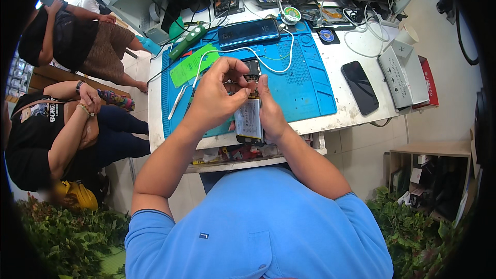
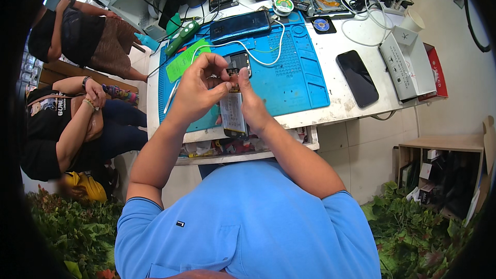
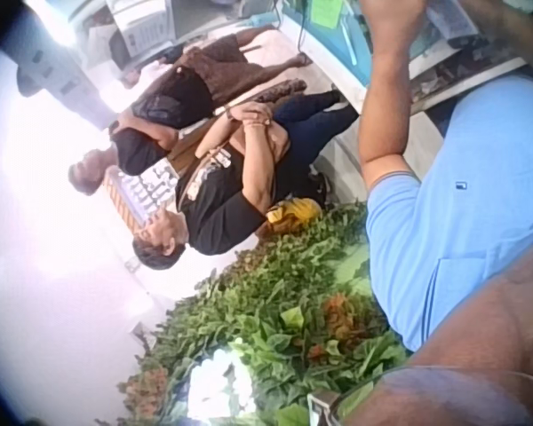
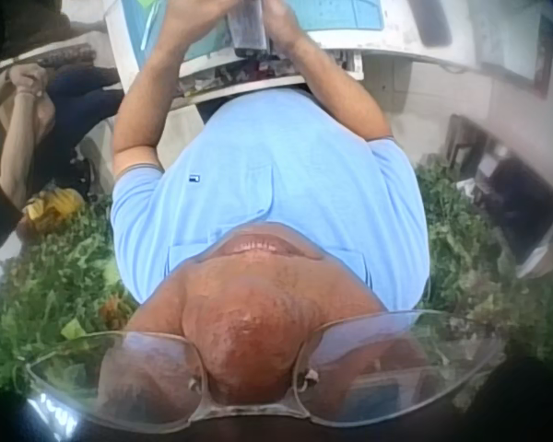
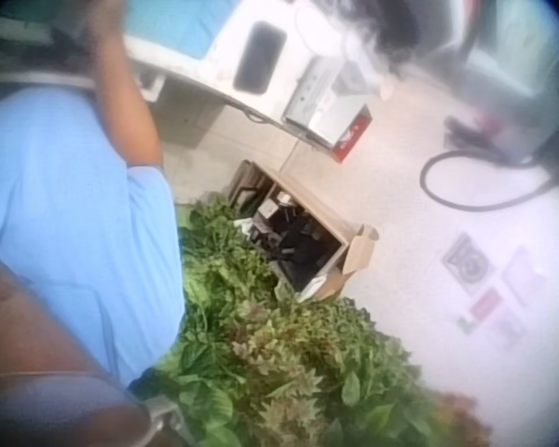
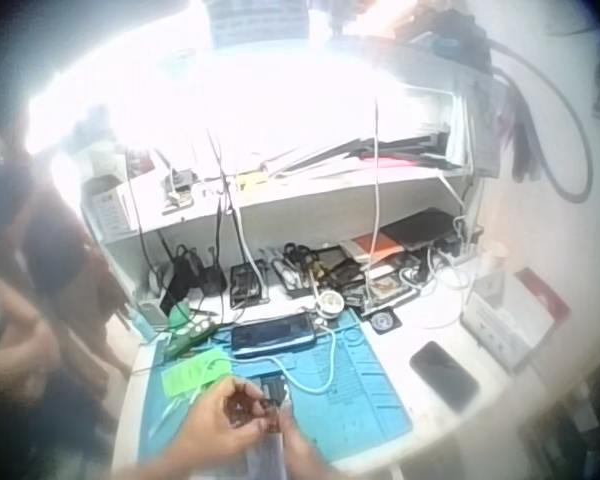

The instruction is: The person disassembles a smartphone on a workbench, using a screwdriver to remove screws and a plastic pry tool to separate the battery. They carefully disconnect the battery connector and remove the battery pack from the device chassis.

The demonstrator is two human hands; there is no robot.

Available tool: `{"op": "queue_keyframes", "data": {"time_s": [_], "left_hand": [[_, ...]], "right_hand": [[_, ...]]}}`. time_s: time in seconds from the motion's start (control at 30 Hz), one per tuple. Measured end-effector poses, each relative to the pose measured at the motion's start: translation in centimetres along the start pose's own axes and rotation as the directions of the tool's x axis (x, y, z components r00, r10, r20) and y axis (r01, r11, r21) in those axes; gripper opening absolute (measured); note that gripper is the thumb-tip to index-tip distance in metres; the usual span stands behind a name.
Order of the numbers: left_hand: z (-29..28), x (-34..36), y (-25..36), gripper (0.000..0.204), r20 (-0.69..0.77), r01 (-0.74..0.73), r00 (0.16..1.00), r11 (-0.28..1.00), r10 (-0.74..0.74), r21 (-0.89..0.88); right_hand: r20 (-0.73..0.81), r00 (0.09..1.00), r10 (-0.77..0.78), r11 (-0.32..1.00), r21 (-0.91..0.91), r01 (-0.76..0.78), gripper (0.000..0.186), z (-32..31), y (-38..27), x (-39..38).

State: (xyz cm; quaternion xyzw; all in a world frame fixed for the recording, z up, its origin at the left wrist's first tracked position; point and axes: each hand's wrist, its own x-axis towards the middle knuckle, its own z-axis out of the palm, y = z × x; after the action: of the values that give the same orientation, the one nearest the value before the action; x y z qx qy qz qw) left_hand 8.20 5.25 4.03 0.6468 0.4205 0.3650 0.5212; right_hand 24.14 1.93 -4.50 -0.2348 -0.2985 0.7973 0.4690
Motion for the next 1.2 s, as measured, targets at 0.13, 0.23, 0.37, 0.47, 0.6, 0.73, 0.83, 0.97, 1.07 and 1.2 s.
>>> {"op": "queue_keyframes", "data": {"time_s": [0.13, 0.23, 0.37, 0.47, 0.6, 0.73, 0.83, 0.97, 1.07, 1.2], "left_hand": [[-1.9, 0.0, 0.5, 0.042, -0.014, -0.205, 0.973, 0.890, 0.231, 0.407], [-3.8, 0.9, 1.5, 0.049, 0.099, -0.248, 0.969, 0.887, 0.227, 0.389], [-6.0, 1.5, 0.3, 0.050, 0.410, 0.099, 0.905, 0.994, -0.111, 0.051], [-6.6, 1.2, 0.0, 0.047, 0.460, 0.180, 0.871, 0.983, -0.174, 0.031], [-6.3, 0.0, -0.2, 0.047, 0.452, 0.145, 0.886, 0.988, -0.105, -0.055], [-5.9, -0.6, -0.8, 0.053, 0.537, 0.071, 0.838, 0.996, -0.092, 0.061], [-6.0, -1.3, -1.3, 0.053, 0.463, 0.267, 0.854, 0.964, -0.238, 0.003], [-5.8, -3.1, -3.4, 0.048, 0.240, 0.341, 0.932, 0.883, -0.272, -0.323], [-5.3, -3.9, -5.9, 0.041, 0.104, 0.284, 0.957, 0.805, -0.270, -0.522], [-2.3, -4.6, -7.1, 0.041, -0.161, 0.089, 0.955, 0.756, -0.251, -0.649]], "right_hand": [[0.081, 0.992, 0.093, 0.991, 0.092, -0.101, 0.092, -0.8, -0.3, 0.1], [0.112, 0.976, 0.185, 0.979, 0.069, -0.193, 0.102, -0.6, -1.0, -0.1], [0.190, 0.913, 0.361, 0.933, -0.062, -0.356, 0.115, -0.2, -2.1, -0.3], [0.188, 0.886, 0.423, 0.905, -0.044, -0.423, 0.116, 0.3, -2.8, -0.5], [0.213, 0.860, 0.463, 0.886, -0.079, -0.457, 0.117, 1.1, -4.2, -0.7], [0.244, 0.833, 0.498, 0.867, -0.143, -0.477, 0.122, 1.1, -4.3, 0.0], [0.339, 0.781, 0.524, 0.822, 0.035, -0.568, 0.128, -0.6, -4.3, 0.4], [0.451, 0.806, 0.384, 0.828, 0.218, -0.517, 0.130, -3.2, -4.9, -0.4], [0.318, 0.936, 0.153, 0.884, 0.378, -0.273, 0.124, -3.1, -3.8, -1.8], [-0.046, 0.996, -0.079, 0.976, 0.201, 0.086, 0.086, -0.3, -0.2, -1.8]]}}
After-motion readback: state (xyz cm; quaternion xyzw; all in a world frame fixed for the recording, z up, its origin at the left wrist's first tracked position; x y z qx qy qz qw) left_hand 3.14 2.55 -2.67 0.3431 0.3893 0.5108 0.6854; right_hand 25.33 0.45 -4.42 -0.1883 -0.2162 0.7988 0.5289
